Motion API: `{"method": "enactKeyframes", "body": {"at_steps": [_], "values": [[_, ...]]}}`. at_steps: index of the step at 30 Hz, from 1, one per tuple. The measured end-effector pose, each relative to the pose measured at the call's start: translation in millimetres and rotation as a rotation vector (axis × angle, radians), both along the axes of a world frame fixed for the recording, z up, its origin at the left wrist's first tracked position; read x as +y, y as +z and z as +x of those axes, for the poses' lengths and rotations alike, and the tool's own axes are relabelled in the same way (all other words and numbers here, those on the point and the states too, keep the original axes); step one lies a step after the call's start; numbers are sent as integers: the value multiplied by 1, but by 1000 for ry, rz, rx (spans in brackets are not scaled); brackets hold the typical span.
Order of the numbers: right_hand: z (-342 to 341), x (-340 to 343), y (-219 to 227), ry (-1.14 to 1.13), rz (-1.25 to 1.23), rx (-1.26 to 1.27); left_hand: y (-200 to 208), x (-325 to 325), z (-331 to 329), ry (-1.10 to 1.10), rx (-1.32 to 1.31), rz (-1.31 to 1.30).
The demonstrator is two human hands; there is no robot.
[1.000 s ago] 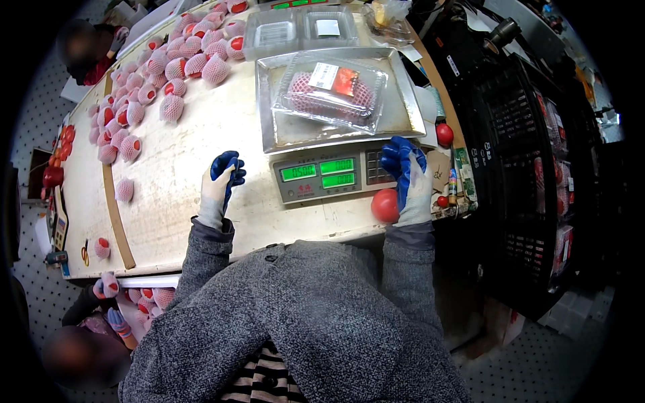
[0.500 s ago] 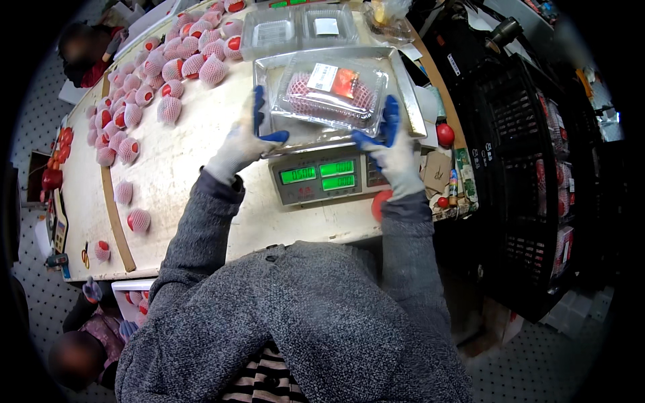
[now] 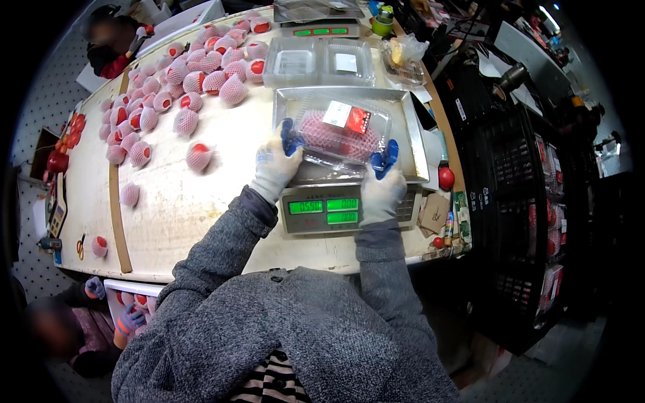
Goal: The person packs individually wrapped red fruit into clear plastic containers on a workbench. They place the fruit into containers, weigh them on a digital scale, and then transfer the filled containers into black crates. The person also handles loose wrapped fruit and empty containers throughout the process.
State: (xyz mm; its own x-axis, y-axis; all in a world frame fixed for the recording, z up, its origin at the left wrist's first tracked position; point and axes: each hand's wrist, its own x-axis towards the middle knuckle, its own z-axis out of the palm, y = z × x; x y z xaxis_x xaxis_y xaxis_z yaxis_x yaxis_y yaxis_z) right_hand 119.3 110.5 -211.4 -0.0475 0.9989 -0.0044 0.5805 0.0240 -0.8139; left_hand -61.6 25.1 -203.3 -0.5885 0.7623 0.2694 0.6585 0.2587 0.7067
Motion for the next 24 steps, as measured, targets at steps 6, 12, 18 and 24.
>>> {"method": "enactKeyframes", "body": {"at_steps": [6,12,18,24], "values": [[13,11,52,110,297,-127,-16,4,-36,54,-50,7],[-10,65,83,358,259,323,29,-4,-14,-133,219,54],[-8,165,-3,382,131,277,35,31,5,-336,305,-298],[26,171,-11,531,388,-316,34,43,-19,-305,455,-333]]}}
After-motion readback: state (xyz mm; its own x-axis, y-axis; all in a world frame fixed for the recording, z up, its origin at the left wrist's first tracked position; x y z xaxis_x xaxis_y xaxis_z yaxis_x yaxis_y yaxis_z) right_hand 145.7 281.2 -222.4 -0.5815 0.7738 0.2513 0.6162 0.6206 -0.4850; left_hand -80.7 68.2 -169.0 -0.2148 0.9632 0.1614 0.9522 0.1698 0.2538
